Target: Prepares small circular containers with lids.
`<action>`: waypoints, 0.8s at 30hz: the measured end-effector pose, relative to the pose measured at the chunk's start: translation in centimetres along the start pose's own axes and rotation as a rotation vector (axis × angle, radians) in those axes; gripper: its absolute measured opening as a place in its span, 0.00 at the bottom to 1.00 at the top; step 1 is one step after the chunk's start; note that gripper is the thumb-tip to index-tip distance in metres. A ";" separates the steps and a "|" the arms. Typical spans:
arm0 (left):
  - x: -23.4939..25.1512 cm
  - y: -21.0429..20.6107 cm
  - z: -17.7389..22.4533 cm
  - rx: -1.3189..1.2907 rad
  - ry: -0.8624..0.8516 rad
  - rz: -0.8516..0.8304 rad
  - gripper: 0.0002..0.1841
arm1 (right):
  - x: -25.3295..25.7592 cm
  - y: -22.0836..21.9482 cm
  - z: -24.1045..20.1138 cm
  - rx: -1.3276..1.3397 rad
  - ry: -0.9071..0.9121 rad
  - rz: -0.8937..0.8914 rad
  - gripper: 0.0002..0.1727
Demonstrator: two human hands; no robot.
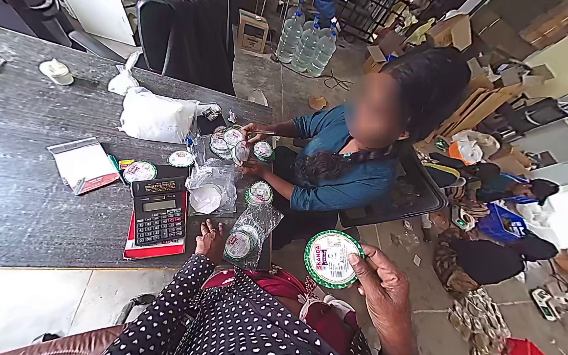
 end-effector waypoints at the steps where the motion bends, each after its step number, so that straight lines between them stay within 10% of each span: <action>1: 0.0 0.0 0.0 0.000 0.001 -0.001 0.53 | 0.0 0.0 0.0 -0.001 -0.001 0.000 0.09; 24: 0.0 0.0 -0.1 -0.027 -0.001 0.008 0.49 | -0.1 -0.4 0.0 -0.024 0.019 -0.020 0.09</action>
Point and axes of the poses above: each hand's wrist, its own x-axis towards the middle knuckle, its own y-axis out of the back of the hand, z = x × y, the point moved 5 cm from there along x, towards the middle knuckle, and after that the axes turned 6 degrees about -y, right-handed, at the moved point
